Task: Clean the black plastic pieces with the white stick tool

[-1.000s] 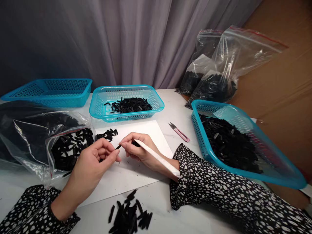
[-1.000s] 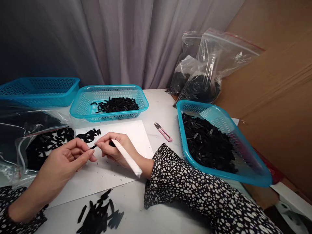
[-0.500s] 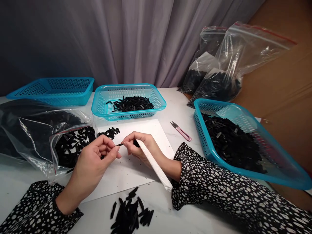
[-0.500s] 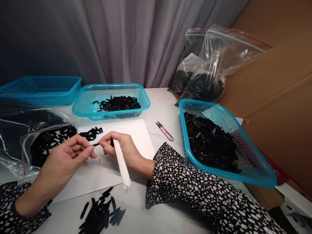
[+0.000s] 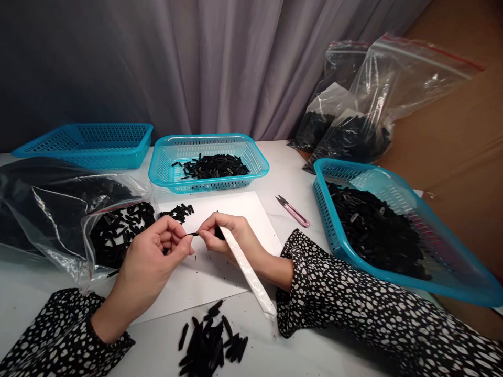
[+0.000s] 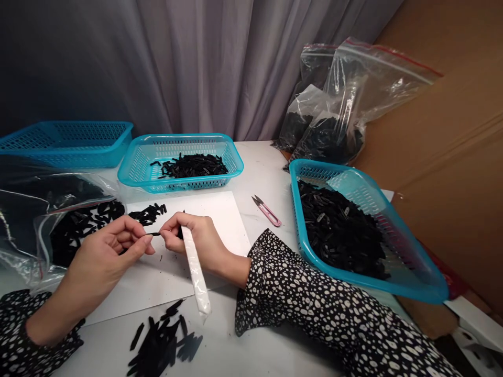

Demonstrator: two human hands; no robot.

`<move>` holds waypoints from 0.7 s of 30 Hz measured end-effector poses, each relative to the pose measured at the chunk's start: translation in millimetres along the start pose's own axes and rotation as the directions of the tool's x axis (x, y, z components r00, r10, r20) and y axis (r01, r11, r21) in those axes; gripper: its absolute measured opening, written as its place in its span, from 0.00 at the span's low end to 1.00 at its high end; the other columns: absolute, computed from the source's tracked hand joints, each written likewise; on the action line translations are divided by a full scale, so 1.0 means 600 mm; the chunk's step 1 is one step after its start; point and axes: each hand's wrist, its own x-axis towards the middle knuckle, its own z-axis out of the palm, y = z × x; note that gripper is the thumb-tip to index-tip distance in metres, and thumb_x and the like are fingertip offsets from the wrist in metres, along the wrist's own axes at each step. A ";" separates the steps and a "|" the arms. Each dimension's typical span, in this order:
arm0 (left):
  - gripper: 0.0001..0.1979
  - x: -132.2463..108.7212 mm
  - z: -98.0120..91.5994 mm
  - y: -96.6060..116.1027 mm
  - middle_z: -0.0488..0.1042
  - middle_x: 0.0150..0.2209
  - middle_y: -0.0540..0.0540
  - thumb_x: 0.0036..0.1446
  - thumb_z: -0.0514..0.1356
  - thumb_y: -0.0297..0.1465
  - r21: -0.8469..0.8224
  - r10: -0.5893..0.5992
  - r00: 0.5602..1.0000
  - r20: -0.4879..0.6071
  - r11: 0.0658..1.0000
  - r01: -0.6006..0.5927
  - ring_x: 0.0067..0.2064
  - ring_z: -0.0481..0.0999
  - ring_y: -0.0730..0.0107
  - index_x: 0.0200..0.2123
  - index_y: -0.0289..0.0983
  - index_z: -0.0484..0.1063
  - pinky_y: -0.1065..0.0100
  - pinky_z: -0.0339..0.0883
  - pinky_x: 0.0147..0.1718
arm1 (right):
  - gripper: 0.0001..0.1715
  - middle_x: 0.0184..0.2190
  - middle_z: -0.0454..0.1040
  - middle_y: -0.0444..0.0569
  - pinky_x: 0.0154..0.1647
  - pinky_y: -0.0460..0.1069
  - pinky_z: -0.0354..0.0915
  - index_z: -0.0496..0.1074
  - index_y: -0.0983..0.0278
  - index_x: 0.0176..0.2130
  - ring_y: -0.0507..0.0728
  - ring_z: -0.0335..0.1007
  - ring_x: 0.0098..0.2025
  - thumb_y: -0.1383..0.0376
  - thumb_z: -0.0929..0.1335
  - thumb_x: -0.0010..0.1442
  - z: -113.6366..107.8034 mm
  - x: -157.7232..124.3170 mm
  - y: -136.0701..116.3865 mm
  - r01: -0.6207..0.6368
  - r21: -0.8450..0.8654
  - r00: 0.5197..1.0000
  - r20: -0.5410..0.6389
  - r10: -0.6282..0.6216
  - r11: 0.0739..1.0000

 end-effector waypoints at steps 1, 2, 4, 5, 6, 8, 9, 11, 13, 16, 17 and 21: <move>0.11 0.000 0.000 0.000 0.79 0.24 0.49 0.51 0.65 0.40 0.003 0.001 1.000 -0.001 1.000 -0.001 0.28 0.77 0.67 0.28 0.41 0.69 0.70 0.68 0.27 | 0.04 0.25 0.71 0.42 0.30 0.47 0.61 0.71 0.64 0.28 0.51 0.64 0.28 0.67 0.69 0.55 -0.001 0.000 -0.001 0.009 -0.015 1.000 0.007 -0.009 1.000; 0.11 0.000 0.000 0.000 0.79 0.24 0.49 0.51 0.65 0.40 0.005 0.003 1.000 -0.002 1.000 -0.003 0.28 0.77 0.67 0.28 0.41 0.69 0.70 0.68 0.27 | 0.04 0.25 0.70 0.42 0.30 0.47 0.61 0.71 0.64 0.27 0.51 0.63 0.27 0.67 0.68 0.54 -0.001 0.000 -0.002 0.014 -0.028 1.000 0.011 -0.013 1.000; 0.10 0.000 0.001 0.001 0.79 0.23 0.50 0.52 0.65 0.39 0.004 0.007 1.000 0.003 1.000 -0.007 0.27 0.77 0.67 0.27 0.41 0.69 0.70 0.68 0.27 | 0.04 0.24 0.69 0.41 0.29 0.46 0.60 0.70 0.64 0.26 0.50 0.62 0.27 0.68 0.68 0.53 -0.001 -0.002 -0.004 0.015 -0.045 1.000 0.015 -0.014 0.999; 0.10 -0.001 0.001 0.001 0.79 0.24 0.50 0.52 0.65 0.39 -0.001 0.007 1.000 0.008 1.000 -0.007 0.27 0.77 0.67 0.27 0.41 0.69 0.70 0.68 0.28 | 0.04 0.23 0.68 0.41 0.29 0.46 0.59 0.69 0.63 0.26 0.50 0.61 0.26 0.68 0.67 0.52 0.000 -0.002 -0.005 0.012 -0.047 1.000 0.015 -0.011 0.999; 0.10 -0.001 0.002 0.002 0.79 0.24 0.50 0.52 0.65 0.39 -0.008 0.008 1.000 0.013 1.000 -0.008 0.28 0.77 0.67 0.28 0.41 0.69 0.70 0.69 0.28 | 0.04 0.23 0.68 0.40 0.29 0.46 0.59 0.69 0.63 0.26 0.50 0.60 0.26 0.69 0.67 0.52 0.000 -0.003 -0.005 0.008 -0.045 1.000 0.015 -0.007 0.999; 0.10 -0.001 0.002 0.002 0.78 0.24 0.50 0.53 0.65 0.39 -0.028 0.012 1.000 0.028 1.000 -0.012 0.28 0.77 0.68 0.28 0.41 0.69 0.70 0.69 0.29 | 0.03 0.23 0.67 0.40 0.29 0.46 0.58 0.69 0.64 0.26 0.49 0.59 0.26 0.70 0.67 0.51 0.001 -0.004 -0.005 0.003 -0.030 1.000 0.016 -0.002 1.000; 0.11 -0.002 0.002 0.002 0.78 0.24 0.51 0.53 0.65 0.39 -0.040 0.016 0.999 0.035 0.999 -0.015 0.28 0.77 0.68 0.28 0.41 0.69 0.70 0.69 0.29 | 0.03 0.23 0.67 0.40 0.29 0.46 0.58 0.69 0.64 0.26 0.49 0.60 0.26 0.70 0.67 0.51 0.001 -0.004 -0.005 -0.002 -0.019 1.000 0.017 0.002 1.000; 0.11 -0.001 0.002 0.001 0.78 0.24 0.51 0.53 0.66 0.39 -0.064 0.024 0.999 0.041 0.998 -0.022 0.28 0.76 0.69 0.28 0.41 0.69 0.71 0.68 0.28 | 0.03 0.24 0.67 0.40 0.30 0.46 0.59 0.69 0.64 0.26 0.49 0.60 0.26 0.70 0.67 0.50 0.001 -0.004 -0.004 -0.014 0.002 1.000 0.010 0.014 1.000; 0.11 -0.001 0.001 -0.001 0.79 0.25 0.50 0.54 0.67 0.39 -0.099 0.023 0.999 0.032 0.995 -0.020 0.27 0.74 0.70 0.29 0.41 0.69 0.71 0.65 0.27 | 0.02 0.24 0.67 0.40 0.31 0.46 0.59 0.69 0.64 0.26 0.49 0.60 0.27 0.70 0.68 0.49 -0.001 -0.003 -0.004 -0.032 0.025 0.999 -0.008 0.033 0.999; 0.13 0.001 0.001 -0.007 0.80 0.26 0.49 0.55 0.67 0.41 -0.167 -0.004 1.000 0.018 0.986 0.007 0.25 0.70 0.72 0.30 0.40 0.70 0.72 0.61 0.24 | 0.04 0.22 0.66 0.39 0.25 0.45 0.56 0.70 0.64 0.28 0.48 0.57 0.23 0.66 0.69 0.54 0.000 -0.003 -0.008 -0.101 0.116 0.995 -0.015 0.103 0.988; 0.13 0.001 0.001 -0.009 0.81 0.27 0.49 0.55 0.67 0.42 -0.188 -0.017 1.000 0.017 0.982 0.020 0.24 0.68 0.72 0.31 0.40 0.70 0.72 0.60 0.23 | 0.07 0.21 0.66 0.39 0.23 0.45 0.54 0.71 0.64 0.29 0.48 0.55 0.21 0.63 0.69 0.57 0.000 -0.003 -0.010 -0.137 0.165 0.990 -0.001 0.139 0.977; 0.13 0.002 0.002 -0.013 0.82 0.29 0.49 0.56 0.66 0.42 -0.232 -0.042 0.999 0.034 0.972 0.048 0.23 0.65 0.73 0.31 0.40 0.70 0.71 0.59 0.24 | 0.18 0.20 0.68 0.40 0.17 0.45 0.48 0.72 0.65 0.31 0.46 0.51 0.17 0.53 0.70 0.61 0.006 -0.006 -0.016 -0.252 0.330 0.968 0.069 0.243 0.910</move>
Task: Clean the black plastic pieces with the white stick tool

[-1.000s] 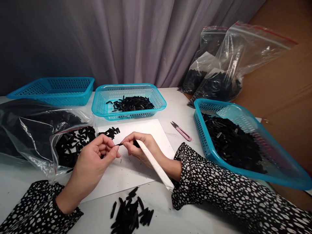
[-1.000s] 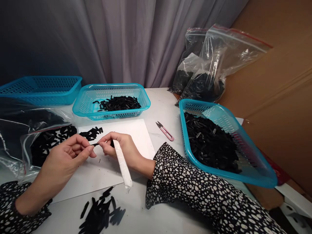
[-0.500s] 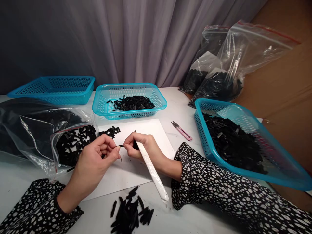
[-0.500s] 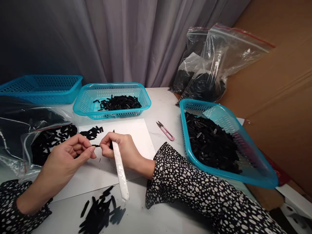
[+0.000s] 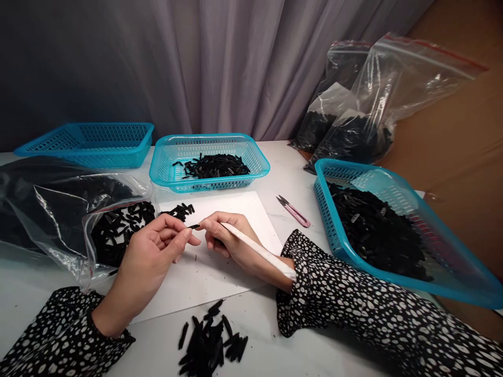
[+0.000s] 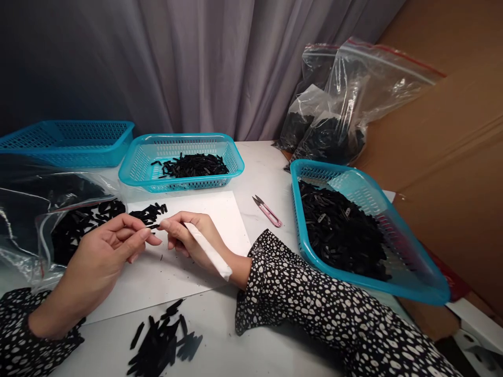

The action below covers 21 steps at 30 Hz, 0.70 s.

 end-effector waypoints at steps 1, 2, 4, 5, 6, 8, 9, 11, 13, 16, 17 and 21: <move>0.12 0.000 0.000 0.000 0.82 0.29 0.49 0.56 0.66 0.42 -0.005 -0.003 1.000 0.012 1.000 0.003 0.23 0.65 0.73 0.31 0.40 0.71 0.71 0.59 0.24 | 0.18 0.21 0.68 0.41 0.17 0.45 0.47 0.72 0.65 0.30 0.46 0.51 0.17 0.53 0.71 0.60 0.001 -0.001 0.000 -0.013 0.025 1.000 0.005 0.013 1.000; 0.12 0.000 0.000 0.000 0.82 0.28 0.49 0.56 0.66 0.41 -0.009 -0.006 1.000 0.025 1.000 0.006 0.23 0.64 0.74 0.31 0.40 0.71 0.71 0.58 0.23 | 0.17 0.21 0.69 0.41 0.17 0.45 0.46 0.72 0.65 0.30 0.46 0.51 0.17 0.54 0.72 0.59 0.001 -0.002 0.001 -0.025 0.046 1.000 0.013 0.025 0.999; 0.10 0.001 0.001 0.002 0.81 0.27 0.49 0.55 0.66 0.40 -0.021 -0.013 0.999 0.048 1.000 0.014 0.22 0.63 0.74 0.30 0.40 0.72 0.70 0.57 0.23 | 0.16 0.22 0.69 0.41 0.16 0.44 0.45 0.72 0.65 0.31 0.46 0.51 0.17 0.55 0.73 0.60 0.001 -0.003 0.002 -0.037 0.083 0.999 0.033 0.034 0.996; 0.09 0.001 0.002 0.003 0.80 0.26 0.49 0.56 0.66 0.39 -0.031 -0.020 0.998 0.057 0.999 0.022 0.22 0.63 0.73 0.30 0.40 0.72 0.70 0.57 0.24 | 0.16 0.22 0.70 0.41 0.16 0.44 0.45 0.72 0.65 0.31 0.45 0.50 0.17 0.55 0.72 0.61 0.000 -0.004 0.003 -0.037 0.103 0.999 0.042 0.033 0.994; 0.08 0.000 0.003 0.005 0.80 0.27 0.49 0.56 0.65 0.37 -0.045 -0.029 0.997 0.067 0.999 0.032 0.23 0.62 0.73 0.30 0.40 0.72 0.70 0.57 0.24 | 0.16 0.22 0.70 0.41 0.16 0.44 0.44 0.72 0.65 0.31 0.45 0.50 0.17 0.55 0.72 0.61 -0.001 -0.004 0.003 -0.034 0.122 0.999 0.047 0.028 0.992; 0.06 0.000 0.005 0.008 0.80 0.27 0.49 0.55 0.65 0.35 -0.083 -0.048 0.995 0.084 0.995 0.055 0.23 0.62 0.74 0.30 0.40 0.73 0.70 0.58 0.25 | 0.16 0.22 0.70 0.41 0.16 0.44 0.43 0.71 0.65 0.30 0.45 0.49 0.17 0.56 0.72 0.62 -0.003 -0.004 0.003 -0.029 0.153 0.999 0.046 0.022 0.988; 0.05 -0.001 0.006 0.010 0.80 0.28 0.49 0.55 0.64 0.34 -0.113 -0.059 0.994 0.088 0.991 0.069 0.24 0.62 0.73 0.31 0.39 0.73 0.70 0.58 0.26 | 0.16 0.22 0.70 0.41 0.16 0.44 0.42 0.70 0.65 0.30 0.45 0.48 0.17 0.56 0.72 0.61 -0.004 -0.003 0.003 -0.025 0.166 0.999 0.041 0.019 0.986; 0.02 -0.002 0.007 0.013 0.80 0.29 0.48 0.53 0.63 0.31 -0.198 -0.095 0.992 0.084 0.974 0.110 0.26 0.64 0.72 0.32 0.40 0.74 0.70 0.60 0.29 | 0.16 0.22 0.71 0.41 0.16 0.44 0.42 0.70 0.64 0.29 0.45 0.48 0.17 0.56 0.72 0.60 -0.005 -0.001 0.003 -0.019 0.186 0.999 0.032 0.013 0.982; 0.05 -0.002 0.008 0.015 0.80 0.30 0.49 0.50 0.61 0.27 -0.280 -0.132 0.990 0.059 0.949 0.143 0.31 0.68 0.70 0.32 0.40 0.75 0.70 0.63 0.32 | 0.16 0.22 0.72 0.41 0.16 0.44 0.41 0.70 0.64 0.29 0.44 0.48 0.17 0.57 0.73 0.59 -0.005 0.001 0.003 -0.014 0.201 1.000 0.023 0.010 0.979; 0.11 0.001 0.010 0.015 0.78 0.33 0.49 0.44 0.61 0.23 -0.316 -0.128 0.992 0.003 0.941 0.122 0.39 0.73 0.68 0.32 0.41 0.76 0.70 0.66 0.39 | 0.15 0.22 0.71 0.41 0.17 0.44 0.41 0.70 0.64 0.28 0.44 0.48 0.16 0.57 0.73 0.58 -0.005 0.003 0.002 -0.014 0.212 1.000 0.005 0.013 0.977; 0.11 0.002 0.011 0.014 0.78 0.35 0.49 0.43 0.62 0.22 -0.307 -0.110 0.994 -0.014 0.946 0.100 0.42 0.74 0.67 0.32 0.41 0.77 0.69 0.67 0.41 | 0.15 0.22 0.71 0.40 0.17 0.45 0.41 0.70 0.64 0.28 0.44 0.47 0.16 0.57 0.73 0.58 -0.005 0.004 0.002 -0.013 0.213 1.000 0.000 0.014 0.977; 0.12 0.005 0.014 0.008 0.79 0.43 0.46 0.45 0.67 0.25 -0.323 -0.048 0.999 -0.012 0.946 0.041 0.51 0.76 0.61 0.36 0.42 0.77 0.63 0.70 0.52 | 0.15 0.21 0.71 0.40 0.17 0.45 0.41 0.70 0.64 0.28 0.44 0.47 0.16 0.57 0.73 0.58 -0.006 0.005 0.002 -0.015 0.224 1.000 -0.003 0.016 0.975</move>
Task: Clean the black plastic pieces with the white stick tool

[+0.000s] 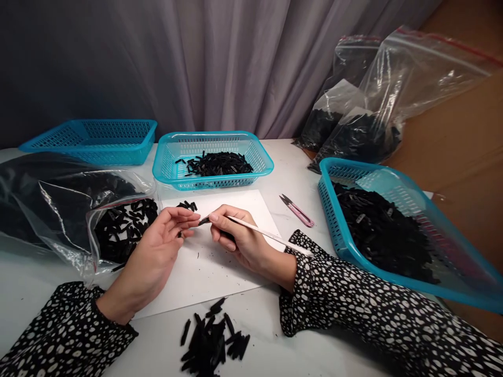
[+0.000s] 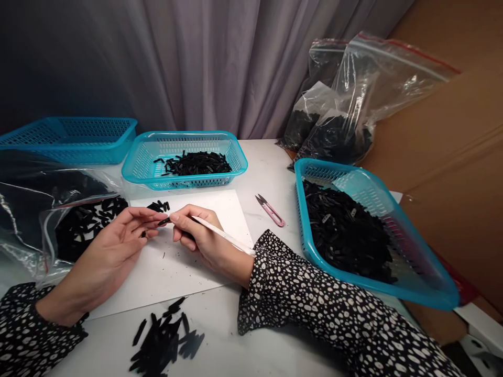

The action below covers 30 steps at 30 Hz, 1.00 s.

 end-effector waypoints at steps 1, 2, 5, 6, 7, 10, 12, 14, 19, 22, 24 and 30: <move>0.13 0.000 0.000 -0.002 0.79 0.45 0.46 0.46 0.69 0.26 -0.017 0.003 1.000 0.003 1.000 -0.003 0.53 0.76 0.60 0.37 0.42 0.77 0.62 0.69 0.54 | 0.15 0.21 0.71 0.40 0.17 0.45 0.41 0.70 0.64 0.28 0.44 0.47 0.16 0.57 0.73 0.58 0.000 0.000 0.000 0.002 0.006 1.000 0.003 -0.002 1.000; 0.14 0.001 0.000 -0.003 0.79 0.45 0.46 0.46 0.70 0.27 -0.031 0.002 1.000 0.001 1.000 -0.002 0.53 0.76 0.60 0.37 0.42 0.76 0.61 0.69 0.56 | 0.15 0.21 0.71 0.40 0.17 0.45 0.41 0.71 0.64 0.28 0.44 0.47 0.16 0.57 0.73 0.58 -0.001 0.000 0.000 0.004 0.011 1.000 0.006 -0.004 1.000; 0.16 0.001 -0.001 -0.008 0.78 0.40 0.48 0.43 0.74 0.30 -0.043 -0.029 0.999 -0.039 0.999 0.027 0.48 0.80 0.62 0.37 0.41 0.75 0.63 0.73 0.52 | 0.14 0.22 0.71 0.40 0.17 0.45 0.40 0.71 0.64 0.29 0.44 0.47 0.16 0.57 0.74 0.58 -0.002 0.001 0.000 0.007 0.023 1.000 0.010 -0.007 1.000; 0.17 0.001 -0.001 -0.009 0.77 0.37 0.50 0.42 0.75 0.30 -0.050 -0.042 0.997 -0.058 0.998 0.039 0.45 0.81 0.63 0.36 0.40 0.74 0.64 0.75 0.49 | 0.14 0.21 0.71 0.40 0.17 0.45 0.40 0.71 0.64 0.29 0.44 0.46 0.16 0.57 0.74 0.57 -0.002 0.001 0.001 0.006 0.025 1.000 0.011 -0.006 1.000; 0.18 0.001 0.000 -0.009 0.77 0.34 0.52 0.41 0.75 0.30 -0.060 -0.053 0.996 -0.076 0.997 0.048 0.42 0.82 0.64 0.35 0.40 0.74 0.65 0.76 0.46 | 0.14 0.21 0.71 0.40 0.17 0.45 0.39 0.72 0.64 0.30 0.44 0.46 0.16 0.57 0.74 0.57 -0.003 0.001 0.001 0.006 0.028 1.000 0.013 -0.006 1.000; 0.18 0.000 0.001 -0.011 0.77 0.30 0.53 0.40 0.76 0.31 -0.065 -0.082 0.991 -0.106 0.995 0.075 0.36 0.84 0.65 0.33 0.39 0.73 0.69 0.77 0.34 | 0.13 0.21 0.71 0.40 0.16 0.45 0.39 0.74 0.65 0.33 0.44 0.46 0.16 0.57 0.74 0.57 -0.005 0.002 0.003 0.004 0.038 1.000 0.018 -0.005 0.999; 0.16 -0.001 0.001 -0.012 0.79 0.29 0.51 0.42 0.76 0.33 -0.036 -0.074 0.992 -0.105 0.997 0.071 0.32 0.83 0.66 0.32 0.38 0.74 0.71 0.76 0.28 | 0.13 0.21 0.71 0.40 0.16 0.45 0.39 0.75 0.65 0.36 0.44 0.46 0.15 0.58 0.74 0.57 -0.005 0.003 0.004 0.001 0.043 1.000 0.018 -0.002 0.999; 0.14 -0.002 0.000 -0.015 0.79 0.26 0.51 0.45 0.75 0.34 -0.001 -0.046 0.994 -0.103 0.999 0.046 0.29 0.82 0.68 0.31 0.37 0.75 0.71 0.76 0.28 | 0.12 0.21 0.72 0.40 0.16 0.45 0.38 0.76 0.65 0.37 0.44 0.47 0.15 0.59 0.74 0.57 -0.005 0.003 0.004 -0.004 0.047 1.000 0.018 0.004 0.999; 0.12 -0.004 -0.006 -0.020 0.82 0.29 0.50 0.49 0.74 0.36 0.016 0.006 0.993 -0.121 1.000 -0.004 0.32 0.84 0.67 0.34 0.38 0.78 0.69 0.79 0.38 | 0.13 0.21 0.71 0.39 0.16 0.45 0.38 0.75 0.65 0.38 0.44 0.46 0.15 0.59 0.74 0.57 -0.005 0.002 0.004 -0.013 0.039 1.000 0.018 0.012 0.999; 0.14 -0.006 -0.005 -0.021 0.83 0.35 0.47 0.50 0.73 0.37 0.011 0.015 0.994 -0.109 1.000 -0.013 0.39 0.85 0.62 0.37 0.38 0.79 0.63 0.79 0.46 | 0.13 0.22 0.71 0.40 0.16 0.45 0.39 0.75 0.65 0.38 0.44 0.47 0.16 0.58 0.74 0.57 -0.004 0.002 0.004 -0.014 0.033 1.000 0.027 0.013 0.999; 0.15 -0.006 -0.004 -0.020 0.83 0.37 0.46 0.50 0.73 0.37 0.006 0.024 0.993 -0.116 1.000 -0.023 0.40 0.86 0.60 0.39 0.37 0.78 0.62 0.79 0.47 | 0.13 0.22 0.71 0.40 0.16 0.45 0.39 0.75 0.65 0.37 0.44 0.47 0.16 0.58 0.74 0.56 -0.004 0.002 0.004 -0.011 0.026 1.000 0.026 0.011 1.000; 0.15 -0.005 0.001 -0.017 0.79 0.32 0.52 0.50 0.73 0.34 0.000 0.019 0.990 -0.137 1.000 -0.019 0.33 0.85 0.66 0.40 0.38 0.75 0.69 0.81 0.36 | 0.12 0.22 0.73 0.40 0.14 0.43 0.38 0.66 0.62 0.31 0.45 0.48 0.14 0.57 0.68 0.60 -0.008 0.004 0.005 -0.050 0.061 0.996 0.073 0.045 0.997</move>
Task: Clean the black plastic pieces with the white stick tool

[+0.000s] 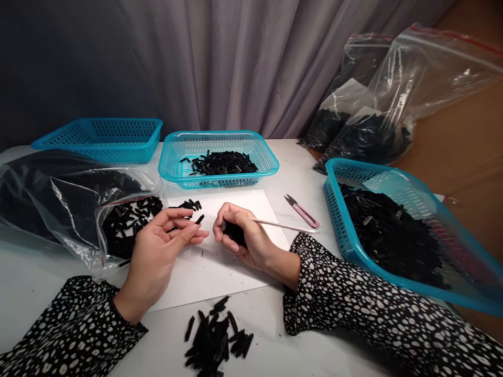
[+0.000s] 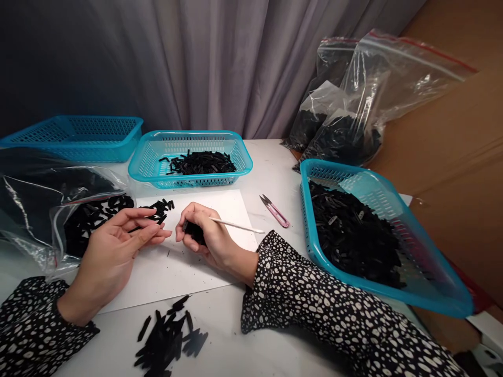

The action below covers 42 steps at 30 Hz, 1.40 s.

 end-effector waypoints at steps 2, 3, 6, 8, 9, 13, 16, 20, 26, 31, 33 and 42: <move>0.16 -0.001 0.000 0.000 0.79 0.29 0.53 0.51 0.72 0.34 0.010 0.002 1.000 0.020 1.000 -0.002 0.31 0.85 0.67 0.41 0.38 0.74 0.69 0.81 0.35 | 0.16 0.21 0.72 0.40 0.13 0.43 0.38 0.63 0.62 0.28 0.45 0.48 0.13 0.56 0.68 0.61 0.001 0.000 0.000 -0.001 -0.011 1.000 -0.004 0.001 1.000; 0.16 -0.001 -0.001 0.000 0.79 0.29 0.53 0.51 0.72 0.34 0.017 0.007 1.000 0.029 1.000 -0.008 0.31 0.85 0.67 0.41 0.38 0.73 0.69 0.80 0.34 | 0.17 0.21 0.72 0.40 0.14 0.43 0.40 0.63 0.62 0.27 0.45 0.48 0.14 0.55 0.69 0.61 0.002 -0.001 0.000 0.012 -0.031 1.000 -0.013 -0.012 0.999; 0.16 -0.003 -0.002 0.000 0.80 0.28 0.53 0.52 0.72 0.33 0.040 0.027 0.998 0.059 0.999 -0.030 0.29 0.84 0.67 0.41 0.38 0.71 0.69 0.80 0.32 | 0.19 0.23 0.71 0.40 0.15 0.43 0.42 0.66 0.64 0.28 0.43 0.48 0.15 0.54 0.72 0.60 0.007 -0.003 0.000 0.027 -0.103 0.999 -0.038 -0.031 0.994; 0.16 -0.005 -0.003 0.001 0.80 0.27 0.52 0.53 0.71 0.33 0.053 0.033 0.997 0.077 0.998 -0.037 0.29 0.84 0.68 0.41 0.38 0.70 0.69 0.80 0.32 | 0.19 0.23 0.70 0.39 0.16 0.43 0.42 0.68 0.64 0.30 0.43 0.47 0.15 0.53 0.73 0.59 0.010 -0.004 -0.001 0.012 -0.121 0.999 -0.046 -0.018 0.993; 0.16 -0.006 -0.003 0.001 0.80 0.27 0.53 0.53 0.71 0.33 0.057 0.036 0.996 0.084 0.998 -0.040 0.29 0.84 0.68 0.41 0.38 0.70 0.69 0.79 0.32 | 0.19 0.23 0.70 0.39 0.16 0.43 0.42 0.68 0.64 0.30 0.43 0.47 0.16 0.53 0.73 0.58 0.011 -0.004 -0.002 0.005 -0.122 0.999 -0.050 -0.011 0.993; 0.15 -0.008 -0.002 0.004 0.80 0.27 0.53 0.53 0.70 0.32 0.073 0.060 0.994 0.094 0.995 -0.067 0.28 0.83 0.70 0.40 0.38 0.69 0.71 0.79 0.31 | 0.20 0.23 0.69 0.40 0.17 0.43 0.42 0.68 0.64 0.30 0.43 0.47 0.16 0.52 0.74 0.58 0.012 -0.006 -0.004 -0.010 -0.120 0.999 -0.043 0.005 0.993; 0.14 -0.008 -0.001 0.004 0.80 0.26 0.53 0.53 0.70 0.31 0.083 0.085 0.992 0.092 0.992 -0.092 0.28 0.83 0.70 0.39 0.38 0.69 0.72 0.79 0.31 | 0.19 0.23 0.70 0.40 0.17 0.43 0.41 0.68 0.64 0.31 0.44 0.47 0.16 0.53 0.74 0.58 0.012 -0.006 -0.004 -0.014 -0.120 0.999 -0.035 0.009 0.993; 0.12 -0.007 0.001 0.001 0.80 0.26 0.53 0.52 0.70 0.30 0.093 0.128 0.987 0.095 0.986 -0.136 0.28 0.83 0.70 0.38 0.37 0.70 0.72 0.79 0.30 | 0.18 0.22 0.70 0.40 0.16 0.43 0.41 0.69 0.64 0.32 0.44 0.47 0.16 0.53 0.74 0.58 0.010 -0.006 -0.002 -0.024 -0.110 0.999 -0.032 0.020 0.994; 0.12 -0.009 0.002 0.000 0.80 0.26 0.53 0.50 0.70 0.27 0.070 0.171 0.981 0.089 0.982 -0.177 0.27 0.83 0.70 0.37 0.38 0.71 0.73 0.79 0.29 | 0.15 0.21 0.68 0.39 0.17 0.43 0.42 0.72 0.65 0.33 0.44 0.49 0.17 0.56 0.75 0.57 0.008 -0.005 -0.002 -0.018 -0.117 1.000 -0.016 0.016 0.993; 0.13 -0.006 0.003 0.002 0.80 0.27 0.53 0.50 0.71 0.27 0.050 0.177 0.982 0.072 0.982 -0.181 0.29 0.84 0.69 0.37 0.38 0.72 0.72 0.80 0.30 | 0.15 0.20 0.68 0.38 0.17 0.44 0.41 0.73 0.65 0.34 0.44 0.48 0.17 0.57 0.75 0.55 0.011 -0.006 -0.005 -0.023 -0.098 0.999 -0.045 0.019 0.995; 0.13 -0.007 0.002 0.001 0.80 0.27 0.53 0.50 0.71 0.28 0.039 0.176 0.983 0.062 0.983 -0.178 0.29 0.84 0.68 0.37 0.38 0.72 0.72 0.80 0.31 | 0.15 0.20 0.68 0.38 0.17 0.45 0.40 0.74 0.65 0.35 0.45 0.47 0.16 0.57 0.75 0.55 0.012 -0.006 -0.006 -0.028 -0.095 0.999 -0.049 0.024 0.995; 0.10 -0.010 0.000 -0.003 0.82 0.32 0.51 0.51 0.71 0.29 0.060 0.195 0.980 0.047 0.978 -0.198 0.33 0.85 0.68 0.36 0.38 0.74 0.71 0.81 0.35 | 0.14 0.21 0.68 0.38 0.17 0.45 0.39 0.76 0.65 0.36 0.45 0.47 0.17 0.56 0.75 0.56 0.008 -0.006 -0.006 -0.013 -0.100 0.999 -0.030 0.010 0.995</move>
